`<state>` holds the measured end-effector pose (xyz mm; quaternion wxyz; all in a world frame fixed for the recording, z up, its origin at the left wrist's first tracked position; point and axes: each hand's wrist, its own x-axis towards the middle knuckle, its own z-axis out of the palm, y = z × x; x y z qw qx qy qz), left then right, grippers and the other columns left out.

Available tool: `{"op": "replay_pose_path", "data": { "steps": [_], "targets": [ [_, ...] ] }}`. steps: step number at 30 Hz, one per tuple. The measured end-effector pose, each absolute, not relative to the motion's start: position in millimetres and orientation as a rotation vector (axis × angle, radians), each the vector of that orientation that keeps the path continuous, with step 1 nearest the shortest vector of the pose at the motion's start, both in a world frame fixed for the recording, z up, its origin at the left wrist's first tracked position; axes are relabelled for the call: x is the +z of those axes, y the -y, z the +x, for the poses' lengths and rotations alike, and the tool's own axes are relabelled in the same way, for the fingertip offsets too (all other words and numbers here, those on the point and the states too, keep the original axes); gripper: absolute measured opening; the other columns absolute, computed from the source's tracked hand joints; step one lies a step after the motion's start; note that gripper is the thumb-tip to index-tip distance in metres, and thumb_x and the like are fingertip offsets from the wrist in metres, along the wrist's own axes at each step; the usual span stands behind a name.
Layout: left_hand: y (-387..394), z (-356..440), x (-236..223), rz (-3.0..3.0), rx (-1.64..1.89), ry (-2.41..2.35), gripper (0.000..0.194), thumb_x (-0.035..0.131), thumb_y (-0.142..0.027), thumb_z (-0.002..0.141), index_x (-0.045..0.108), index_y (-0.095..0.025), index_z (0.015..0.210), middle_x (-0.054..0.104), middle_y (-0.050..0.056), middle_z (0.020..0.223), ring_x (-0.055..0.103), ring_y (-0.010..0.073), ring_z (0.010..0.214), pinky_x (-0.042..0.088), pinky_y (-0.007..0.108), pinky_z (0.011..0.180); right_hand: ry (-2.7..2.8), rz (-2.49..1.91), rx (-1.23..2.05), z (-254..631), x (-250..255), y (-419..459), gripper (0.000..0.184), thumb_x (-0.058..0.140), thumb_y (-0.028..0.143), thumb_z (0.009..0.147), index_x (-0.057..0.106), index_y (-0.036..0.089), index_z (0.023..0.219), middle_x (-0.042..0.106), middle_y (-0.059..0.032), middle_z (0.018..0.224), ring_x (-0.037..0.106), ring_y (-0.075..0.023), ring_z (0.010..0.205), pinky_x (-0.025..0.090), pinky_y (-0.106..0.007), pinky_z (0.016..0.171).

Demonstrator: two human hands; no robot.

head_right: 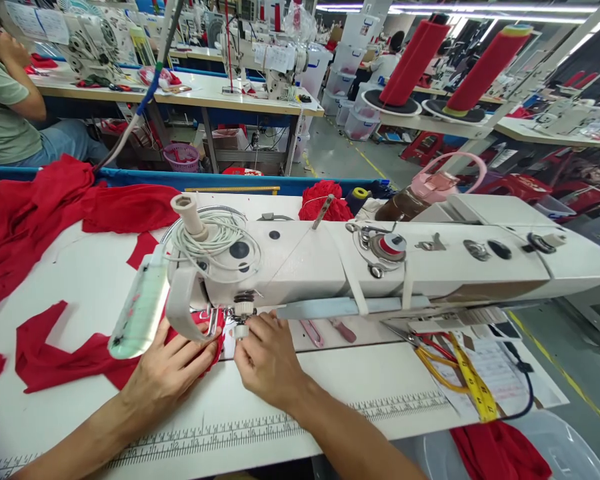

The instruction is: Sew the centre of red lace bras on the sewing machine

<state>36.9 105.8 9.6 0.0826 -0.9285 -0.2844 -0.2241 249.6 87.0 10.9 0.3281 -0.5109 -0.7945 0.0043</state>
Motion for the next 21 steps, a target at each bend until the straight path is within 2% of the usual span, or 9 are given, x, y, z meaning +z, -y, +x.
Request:
{"op": "replay_pose_path", "data": {
  "steps": [2, 4, 7, 9, 12, 14, 15, 19, 21],
  "targets": [
    [-105, 37, 8, -2.776, -0.694, 0.860, 0.031, 0.046, -0.001, 0.094, 0.069, -0.014, 0.110, 0.076, 0.011, 0.112, 0.069, 0.0253, 0.103, 0.046, 0.046, 0.095, 2.058, -1.374, -0.016, 250, 10, -88, 0.032, 0.052, 0.006, 0.084, 0.056, 0.020, 0.056, 0.056, -0.0020, 0.069, 0.049, -0.0165, 0.070, 0.038, -0.036, 0.081],
    [-106, 37, 8, -2.785, -0.702, 0.848, 0.031, 0.048, 0.000, 0.092, 0.069, -0.014, 0.110, 0.075, 0.012, 0.115, 0.069, 0.0257, 0.104, 0.046, 0.046, 0.096, 2.086, -1.369, -0.036, 249, 10, -88, 0.030, 0.053, 0.007, 0.085, 0.058, 0.020, 0.058, 0.056, -0.0022, 0.071, 0.049, -0.0168, 0.071, 0.038, -0.036, 0.082],
    [-108, 37, 9, -2.783, -0.722, 0.826, 0.033, 0.047, 0.002, 0.091, 0.069, -0.014, 0.109, 0.075, 0.012, 0.115, 0.069, 0.0259, 0.104, 0.045, 0.047, 0.097, 2.154, -1.331, -0.023, 248, 11, -87, 0.022, 0.054, 0.010, 0.088, 0.072, 0.022, 0.084, 0.059, -0.0030, 0.075, 0.051, -0.0190, 0.075, 0.037, -0.038, 0.085],
    [-108, 38, 11, -2.790, -0.751, 0.821, 0.033, 0.046, 0.001, 0.092, 0.068, -0.014, 0.110, 0.076, 0.011, 0.113, 0.068, 0.0257, 0.102, 0.043, 0.049, 0.100, 2.200, -1.308, -0.017, 248, 12, -86, 0.027, 0.053, 0.011, 0.088, 0.073, 0.023, 0.101, 0.060, -0.0035, 0.076, 0.050, -0.0201, 0.076, 0.036, -0.039, 0.087],
    [-107, 37, 17, -2.894, -0.771, 0.932, 0.022, 0.055, -0.024, 0.096, 0.067, -0.015, 0.113, 0.074, 0.012, 0.113, 0.066, 0.0285, 0.103, 0.041, 0.052, 0.102, 2.241, -1.302, -0.052, 248, 12, -87, 0.028, 0.053, 0.011, 0.089, 0.073, 0.022, 0.106, 0.060, -0.0037, 0.075, 0.049, -0.0208, 0.076, 0.035, -0.041, 0.089],
    [-107, 35, 22, -2.965, -0.805, 1.079, 0.031, 0.058, -0.039, 0.095, 0.067, -0.016, 0.113, 0.072, 0.013, 0.113, 0.064, 0.0294, 0.102, 0.042, 0.052, 0.100, 2.249, -1.304, -0.076, 249, 12, -87, 0.027, 0.055, 0.011, 0.089, 0.073, 0.023, 0.105, 0.060, -0.0036, 0.075, 0.049, -0.0211, 0.077, 0.035, -0.041, 0.089],
    [-108, 34, 25, -2.974, -0.830, 1.145, 0.030, 0.056, -0.040, 0.096, 0.067, -0.017, 0.112, 0.072, 0.012, 0.109, 0.064, 0.0282, 0.099, 0.043, 0.050, 0.098, 2.249, -1.309, -0.082, 249, 12, -87, 0.027, 0.055, 0.011, 0.088, 0.073, 0.023, 0.104, 0.060, -0.0035, 0.075, 0.049, -0.0211, 0.078, 0.034, -0.040, 0.090],
    [-117, 32, 33, -2.955, -0.798, 1.220, 0.022, 0.048, -0.021, 0.098, 0.068, -0.022, 0.106, 0.071, 0.004, 0.086, 0.063, 0.0205, 0.080, 0.047, 0.037, 0.083, 2.228, -1.321, -0.075, 249, 11, -88, 0.028, 0.056, 0.010, 0.087, 0.074, 0.024, 0.102, 0.061, -0.0037, 0.077, 0.047, -0.0211, 0.079, 0.034, -0.040, 0.089],
    [-124, 34, 37, -3.007, -0.712, 1.188, 0.020, 0.047, -0.021, 0.098, 0.067, -0.023, 0.096, 0.069, 0.002, 0.078, 0.061, 0.0185, 0.074, 0.046, 0.032, 0.075, 2.210, -1.321, -0.048, 249, 11, -88, 0.028, 0.056, 0.009, 0.087, 0.075, 0.024, 0.101, 0.062, -0.0037, 0.079, 0.047, -0.0208, 0.080, 0.034, -0.039, 0.088]
  ]
}}
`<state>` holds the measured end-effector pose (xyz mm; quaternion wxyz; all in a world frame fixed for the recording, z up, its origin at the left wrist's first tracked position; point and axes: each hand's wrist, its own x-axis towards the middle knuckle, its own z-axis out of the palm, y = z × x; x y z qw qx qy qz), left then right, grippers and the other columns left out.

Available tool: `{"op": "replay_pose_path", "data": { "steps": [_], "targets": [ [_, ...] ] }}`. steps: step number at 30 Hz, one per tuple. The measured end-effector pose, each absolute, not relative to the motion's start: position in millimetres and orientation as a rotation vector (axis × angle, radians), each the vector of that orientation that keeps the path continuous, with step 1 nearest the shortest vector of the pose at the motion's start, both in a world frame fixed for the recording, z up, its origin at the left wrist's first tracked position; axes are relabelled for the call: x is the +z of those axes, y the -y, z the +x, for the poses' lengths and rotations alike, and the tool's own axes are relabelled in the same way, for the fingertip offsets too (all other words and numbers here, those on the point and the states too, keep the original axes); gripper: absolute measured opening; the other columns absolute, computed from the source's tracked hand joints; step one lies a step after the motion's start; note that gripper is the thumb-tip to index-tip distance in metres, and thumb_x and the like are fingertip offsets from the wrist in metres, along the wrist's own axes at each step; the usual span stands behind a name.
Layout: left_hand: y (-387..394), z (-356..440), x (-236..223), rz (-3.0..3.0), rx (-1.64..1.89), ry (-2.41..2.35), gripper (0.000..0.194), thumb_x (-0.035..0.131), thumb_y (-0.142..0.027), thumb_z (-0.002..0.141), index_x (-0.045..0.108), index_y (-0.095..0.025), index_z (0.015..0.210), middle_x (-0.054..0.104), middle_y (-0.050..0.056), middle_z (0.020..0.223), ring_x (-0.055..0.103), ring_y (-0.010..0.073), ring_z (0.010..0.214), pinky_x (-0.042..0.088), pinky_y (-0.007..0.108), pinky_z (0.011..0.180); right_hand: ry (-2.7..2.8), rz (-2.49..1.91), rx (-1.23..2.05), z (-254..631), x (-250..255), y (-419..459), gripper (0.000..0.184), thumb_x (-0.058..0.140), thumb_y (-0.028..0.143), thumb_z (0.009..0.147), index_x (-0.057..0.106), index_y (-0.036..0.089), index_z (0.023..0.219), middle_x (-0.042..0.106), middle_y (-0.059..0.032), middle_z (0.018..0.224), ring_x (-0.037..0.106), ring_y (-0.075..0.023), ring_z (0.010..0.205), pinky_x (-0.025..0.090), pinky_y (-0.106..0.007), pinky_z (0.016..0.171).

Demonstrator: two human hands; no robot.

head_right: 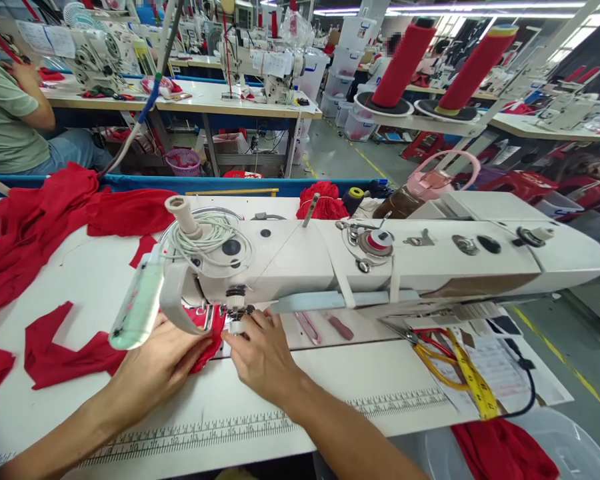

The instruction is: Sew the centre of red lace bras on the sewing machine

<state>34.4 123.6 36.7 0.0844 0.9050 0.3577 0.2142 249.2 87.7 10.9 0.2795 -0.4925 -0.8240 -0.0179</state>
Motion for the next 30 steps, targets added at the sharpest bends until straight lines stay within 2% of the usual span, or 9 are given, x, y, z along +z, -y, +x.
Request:
{"op": "replay_pose_path", "data": {
  "steps": [5, 9, 13, 19, 24, 30],
  "targets": [
    [-133, 51, 44, 2.473, 0.434, -1.276, 0.026, 0.042, -0.029, 0.099, 0.056, -0.022, 0.078, 0.060, -0.001, 0.068, 0.054, 0.0162, 0.059, 0.037, 0.027, 0.058, 2.169, -1.313, 0.037, 250, 8, -90, 0.028, 0.058, 0.005, 0.086, 0.075, 0.025, 0.096, 0.063, -0.0028, 0.085, 0.047, -0.0199, 0.084, 0.033, -0.037, 0.085],
    [-133, 65, 55, 2.184, 0.223, -1.460, 0.026, 0.045, -0.034, 0.096, 0.052, -0.023, 0.073, 0.057, -0.001, 0.066, 0.055, 0.0180, 0.060, 0.034, 0.027, 0.057, 2.154, -1.295, 0.058, 251, 6, -92, 0.026, 0.059, 0.004, 0.084, 0.074, 0.024, 0.091, 0.061, -0.0021, 0.081, 0.045, -0.0194, 0.083, 0.031, -0.035, 0.079],
    [-134, 73, 63, 2.131, 0.137, -1.463, 0.024, 0.044, -0.030, 0.093, 0.051, -0.023, 0.071, 0.058, -0.001, 0.066, 0.054, 0.0176, 0.061, 0.033, 0.026, 0.057, 2.123, -1.279, 0.054, 252, 6, -92, 0.026, 0.059, 0.004, 0.084, 0.074, 0.024, 0.091, 0.056, -0.0013, 0.074, 0.044, -0.0191, 0.081, 0.029, -0.034, 0.077],
    [-134, 77, 57, 2.113, 0.157, -1.515, 0.017, 0.042, -0.027, 0.087, 0.046, -0.023, 0.071, 0.052, -0.003, 0.062, 0.047, 0.0161, 0.058, 0.027, 0.026, 0.054, 2.141, -1.293, 0.032, 250, 9, -91, 0.021, 0.060, 0.008, 0.087, 0.074, 0.023, 0.093, 0.057, -0.0023, 0.076, 0.046, -0.0199, 0.083, 0.030, -0.036, 0.081],
    [-128, 73, 52, 2.081, 0.223, -1.510, 0.023, 0.036, -0.034, 0.089, 0.046, -0.023, 0.072, 0.053, -0.003, 0.065, 0.048, 0.0156, 0.060, 0.033, 0.025, 0.059, 2.193, -1.309, -0.003, 250, 12, -90, 0.022, 0.060, 0.010, 0.089, 0.074, 0.023, 0.099, 0.057, -0.0025, 0.077, 0.045, -0.0205, 0.084, 0.030, -0.038, 0.084],
    [-124, 69, 42, 1.963, 0.325, -1.563, 0.027, 0.039, -0.043, 0.085, 0.050, -0.022, 0.072, 0.045, -0.004, 0.059, 0.041, 0.0148, 0.054, 0.030, 0.027, 0.054, 2.229, -1.355, -0.015, 252, 12, -90, 0.016, 0.060, 0.012, 0.089, 0.071, 0.022, 0.083, 0.053, -0.0023, 0.074, 0.044, -0.0201, 0.082, 0.029, -0.037, 0.082]
  ]
}}
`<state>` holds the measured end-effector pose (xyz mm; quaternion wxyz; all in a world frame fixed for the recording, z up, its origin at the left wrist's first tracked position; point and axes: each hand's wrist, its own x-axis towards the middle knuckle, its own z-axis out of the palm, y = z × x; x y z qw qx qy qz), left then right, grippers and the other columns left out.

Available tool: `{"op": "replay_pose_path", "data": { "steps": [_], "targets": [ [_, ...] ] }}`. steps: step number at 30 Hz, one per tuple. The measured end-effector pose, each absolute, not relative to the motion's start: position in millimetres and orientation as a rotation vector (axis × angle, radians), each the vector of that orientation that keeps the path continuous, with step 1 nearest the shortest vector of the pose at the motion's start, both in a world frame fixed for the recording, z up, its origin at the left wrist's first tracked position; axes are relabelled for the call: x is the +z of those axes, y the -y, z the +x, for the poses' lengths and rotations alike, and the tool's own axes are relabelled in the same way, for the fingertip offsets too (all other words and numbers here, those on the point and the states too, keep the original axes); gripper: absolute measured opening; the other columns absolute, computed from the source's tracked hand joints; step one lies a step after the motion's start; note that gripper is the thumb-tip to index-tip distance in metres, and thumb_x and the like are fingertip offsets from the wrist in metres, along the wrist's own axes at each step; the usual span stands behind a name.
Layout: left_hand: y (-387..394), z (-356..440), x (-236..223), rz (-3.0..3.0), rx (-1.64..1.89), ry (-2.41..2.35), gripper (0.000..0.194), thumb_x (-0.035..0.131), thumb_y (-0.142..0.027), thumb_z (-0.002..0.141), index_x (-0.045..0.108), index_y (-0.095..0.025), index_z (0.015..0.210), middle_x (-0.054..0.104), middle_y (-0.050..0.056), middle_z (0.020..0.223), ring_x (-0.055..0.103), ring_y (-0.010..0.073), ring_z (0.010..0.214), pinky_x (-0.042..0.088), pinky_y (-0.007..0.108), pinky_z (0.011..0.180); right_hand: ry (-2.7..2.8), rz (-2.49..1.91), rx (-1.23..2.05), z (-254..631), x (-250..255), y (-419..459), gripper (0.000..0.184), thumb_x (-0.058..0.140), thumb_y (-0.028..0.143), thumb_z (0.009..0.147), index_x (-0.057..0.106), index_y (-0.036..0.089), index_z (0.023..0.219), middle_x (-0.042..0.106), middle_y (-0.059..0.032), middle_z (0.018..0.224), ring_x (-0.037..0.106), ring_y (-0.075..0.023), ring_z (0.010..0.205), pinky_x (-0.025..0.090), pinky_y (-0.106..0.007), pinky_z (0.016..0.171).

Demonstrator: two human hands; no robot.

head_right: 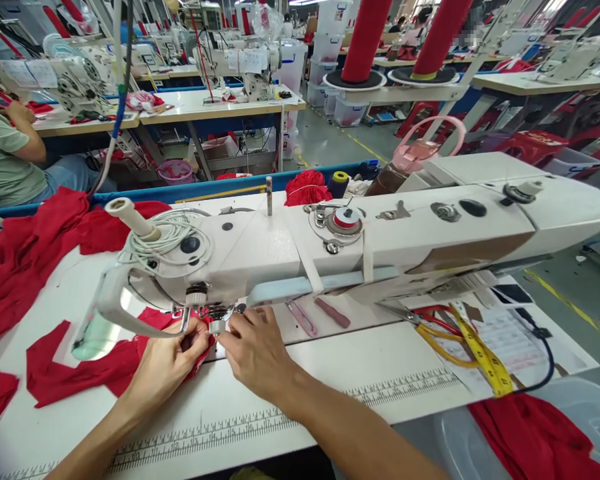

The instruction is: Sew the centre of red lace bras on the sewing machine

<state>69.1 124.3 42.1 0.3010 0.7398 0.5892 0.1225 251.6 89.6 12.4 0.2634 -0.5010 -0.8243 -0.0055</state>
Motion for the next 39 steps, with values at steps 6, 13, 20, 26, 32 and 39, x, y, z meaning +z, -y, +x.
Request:
{"op": "replay_pose_path", "data": {
  "steps": [6, 13, 20, 26, 32, 39],
  "targets": [
    [-125.3, 66.4, 37.1, 1.983, 0.422, -1.494, 0.020, 0.044, -0.035, 0.086, 0.051, -0.022, 0.073, 0.048, -0.004, 0.062, 0.045, 0.0146, 0.057, 0.033, 0.025, 0.055, 2.170, -1.356, 0.013, 253.6, 9.5, -90.3, 0.020, 0.057, 0.009, 0.087, 0.073, 0.021, 0.085, 0.051, -0.0016, 0.076, 0.044, -0.0189, 0.081, 0.028, -0.037, 0.085],
    [-124.2, 63.8, 37.3, 2.019, 0.492, -1.428, 0.015, 0.045, -0.025, 0.089, 0.056, -0.023, 0.078, 0.058, -0.003, 0.070, 0.052, 0.0152, 0.064, 0.040, 0.023, 0.060, 2.201, -1.325, -0.052, 251.5, 13.6, -91.4, 0.019, 0.055, 0.007, 0.086, 0.071, 0.019, 0.083, 0.056, -0.0040, 0.083, 0.045, -0.0194, 0.082, 0.029, -0.037, 0.083],
    [-123.9, 65.6, 35.8, 2.037, 0.599, -1.432, 0.020, 0.047, -0.032, 0.088, 0.055, -0.022, 0.072, 0.052, -0.004, 0.063, 0.048, 0.0134, 0.056, 0.038, 0.023, 0.054, 2.272, -1.376, -0.172, 249.0, 15.5, -89.4, 0.019, 0.059, 0.009, 0.086, 0.071, 0.020, 0.096, 0.058, -0.0043, 0.078, 0.046, -0.0216, 0.082, 0.029, -0.040, 0.086],
    [-124.4, 66.1, 32.9, 2.057, 0.582, -1.498, 0.021, 0.049, -0.033, 0.085, 0.052, -0.022, 0.068, 0.052, -0.003, 0.061, 0.049, 0.0146, 0.059, 0.037, 0.024, 0.054, 2.292, -1.394, -0.200, 247.9, 16.9, -89.4, 0.024, 0.059, 0.005, 0.084, 0.070, 0.021, 0.099, 0.060, -0.0044, 0.080, 0.047, -0.0220, 0.084, 0.030, -0.041, 0.088],
    [-125.8, 66.8, 33.1, 1.980, 0.563, -1.484, 0.019, 0.050, -0.032, 0.083, 0.050, -0.021, 0.067, 0.049, -0.003, 0.062, 0.046, 0.0140, 0.060, 0.037, 0.024, 0.055, 2.260, -1.373, -0.148, 250.6, 16.9, -89.6, 0.018, 0.058, 0.011, 0.087, 0.069, 0.021, 0.096, 0.058, -0.0042, 0.080, 0.047, -0.0214, 0.083, 0.031, -0.040, 0.086],
    [-128.5, 65.6, 37.0, 1.898, 0.565, -1.401, 0.024, 0.049, -0.032, 0.086, 0.048, -0.021, 0.064, 0.048, -0.004, 0.062, 0.045, 0.0131, 0.058, 0.037, 0.023, 0.056, 2.231, -1.250, -0.208, 246.2, 17.6, -88.8, 0.017, 0.055, 0.011, 0.095, 0.066, 0.020, 0.085, 0.062, -0.0019, 0.079, 0.047, -0.0178, 0.077, 0.030, -0.035, 0.077]
  ]
}}
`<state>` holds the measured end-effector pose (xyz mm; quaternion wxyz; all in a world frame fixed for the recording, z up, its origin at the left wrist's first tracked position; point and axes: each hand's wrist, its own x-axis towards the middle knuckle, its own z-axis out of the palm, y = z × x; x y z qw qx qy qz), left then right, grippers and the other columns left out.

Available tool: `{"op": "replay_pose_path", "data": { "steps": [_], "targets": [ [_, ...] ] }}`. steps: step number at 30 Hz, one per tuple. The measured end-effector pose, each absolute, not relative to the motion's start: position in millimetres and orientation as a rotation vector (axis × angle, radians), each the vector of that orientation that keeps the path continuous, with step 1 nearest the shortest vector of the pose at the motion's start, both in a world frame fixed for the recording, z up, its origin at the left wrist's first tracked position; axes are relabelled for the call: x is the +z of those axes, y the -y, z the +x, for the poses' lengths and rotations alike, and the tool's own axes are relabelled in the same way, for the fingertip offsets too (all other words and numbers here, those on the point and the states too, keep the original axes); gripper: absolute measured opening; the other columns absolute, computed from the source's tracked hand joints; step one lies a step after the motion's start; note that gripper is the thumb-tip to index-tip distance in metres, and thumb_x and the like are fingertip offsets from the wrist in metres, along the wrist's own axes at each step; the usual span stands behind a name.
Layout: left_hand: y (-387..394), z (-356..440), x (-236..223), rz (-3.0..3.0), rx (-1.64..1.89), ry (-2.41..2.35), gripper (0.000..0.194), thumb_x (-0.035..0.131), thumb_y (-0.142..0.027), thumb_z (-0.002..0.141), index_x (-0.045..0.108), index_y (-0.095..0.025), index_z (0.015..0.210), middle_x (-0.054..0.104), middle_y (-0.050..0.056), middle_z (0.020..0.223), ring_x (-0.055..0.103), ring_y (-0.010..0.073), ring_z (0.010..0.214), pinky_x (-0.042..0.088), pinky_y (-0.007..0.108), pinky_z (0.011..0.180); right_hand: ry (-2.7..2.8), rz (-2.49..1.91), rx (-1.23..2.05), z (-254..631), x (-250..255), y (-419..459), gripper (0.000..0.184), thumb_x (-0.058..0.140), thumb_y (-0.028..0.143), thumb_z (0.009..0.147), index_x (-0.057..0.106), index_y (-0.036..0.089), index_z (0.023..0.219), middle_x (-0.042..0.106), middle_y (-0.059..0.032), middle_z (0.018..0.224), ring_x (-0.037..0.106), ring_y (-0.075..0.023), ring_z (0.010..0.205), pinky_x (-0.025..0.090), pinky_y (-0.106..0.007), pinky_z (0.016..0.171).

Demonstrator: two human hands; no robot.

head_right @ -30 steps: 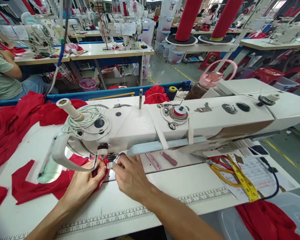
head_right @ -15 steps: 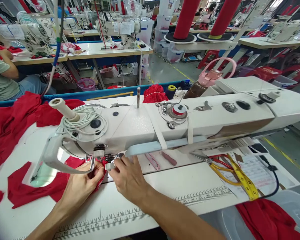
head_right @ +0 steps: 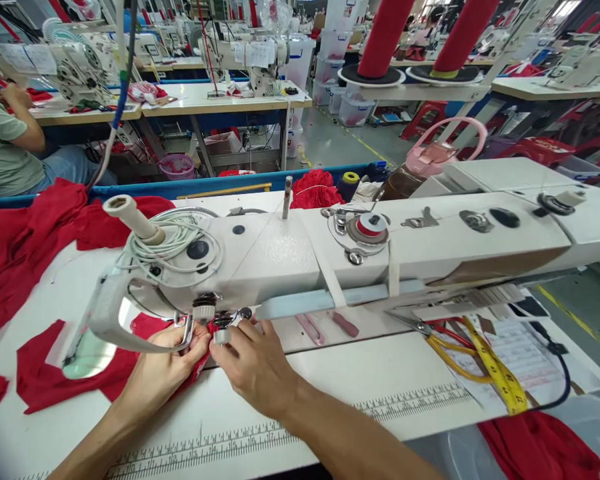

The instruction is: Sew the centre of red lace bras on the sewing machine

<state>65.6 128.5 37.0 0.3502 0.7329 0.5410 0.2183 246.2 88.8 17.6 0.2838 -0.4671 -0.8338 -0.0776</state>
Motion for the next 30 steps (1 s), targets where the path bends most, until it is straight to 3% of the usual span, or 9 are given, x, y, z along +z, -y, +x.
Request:
{"op": "replay_pose_path", "data": {
  "steps": [5, 8, 17, 22, 26, 30],
  "targets": [
    [-130, 62, 35, 1.948, 0.520, -1.397, 0.034, 0.049, -0.035, 0.091, 0.042, -0.022, 0.061, 0.047, -0.004, 0.060, 0.047, 0.0134, 0.058, 0.036, 0.024, 0.055, 2.248, -1.233, -0.205, 242, 10, -89, 0.020, 0.052, 0.010, 0.095, 0.067, 0.023, 0.091, 0.065, -0.0008, 0.074, 0.051, -0.0192, 0.081, 0.032, -0.037, 0.088],
    [-127, 59, 28, 2.012, 0.537, -1.411, 0.033, 0.045, -0.036, 0.095, 0.048, -0.022, 0.065, 0.054, -0.003, 0.064, 0.051, 0.0144, 0.060, 0.039, 0.026, 0.060, 2.252, -1.239, -0.193, 243, 7, -89, 0.022, 0.055, 0.009, 0.093, 0.069, 0.024, 0.101, 0.062, 0.0011, 0.063, 0.054, -0.0203, 0.080, 0.033, -0.038, 0.093],
    [-122, 53, 17, 2.046, 0.571, -1.490, 0.028, 0.049, -0.037, 0.091, 0.057, -0.024, 0.068, 0.063, 0.001, 0.067, 0.056, 0.0185, 0.063, 0.045, 0.029, 0.062, 2.234, -1.199, -0.194, 243, 4, -91, 0.021, 0.052, 0.010, 0.096, 0.070, 0.022, 0.099, 0.062, 0.0008, 0.063, 0.055, -0.0192, 0.078, 0.034, -0.038, 0.090],
    [-125, 61, 26, 2.068, 0.561, -1.533, 0.032, 0.049, -0.038, 0.090, 0.051, -0.024, 0.062, 0.060, 0.000, 0.062, 0.054, 0.0172, 0.058, 0.043, 0.028, 0.059, 2.298, -1.199, -0.169, 244, 0, -90, 0.016, 0.059, 0.013, 0.092, 0.068, 0.024, 0.100, 0.063, 0.0018, 0.066, 0.056, -0.0201, 0.079, 0.035, -0.038, 0.088],
    [-127, 68, 33, 2.108, 0.603, -1.505, 0.035, 0.046, -0.035, 0.090, 0.041, -0.023, 0.057, 0.052, -0.003, 0.052, 0.046, 0.0147, 0.049, 0.038, 0.027, 0.054, 2.283, -1.214, -0.209, 243, -1, -88, 0.018, 0.056, 0.009, 0.091, 0.066, 0.024, 0.089, 0.060, 0.0017, 0.061, 0.054, -0.0201, 0.074, 0.037, -0.038, 0.085],
    [-127, 69, 35, 2.098, 0.580, -1.504, 0.035, 0.046, -0.034, 0.089, 0.039, -0.023, 0.057, 0.051, -0.003, 0.052, 0.045, 0.0145, 0.049, 0.035, 0.027, 0.052, 2.320, -1.268, -0.181, 243, -4, -85, 0.016, 0.060, 0.010, 0.089, 0.065, 0.026, 0.090, 0.062, 0.0002, 0.067, 0.057, -0.0227, 0.087, 0.039, -0.040, 0.089]
  ]
}}
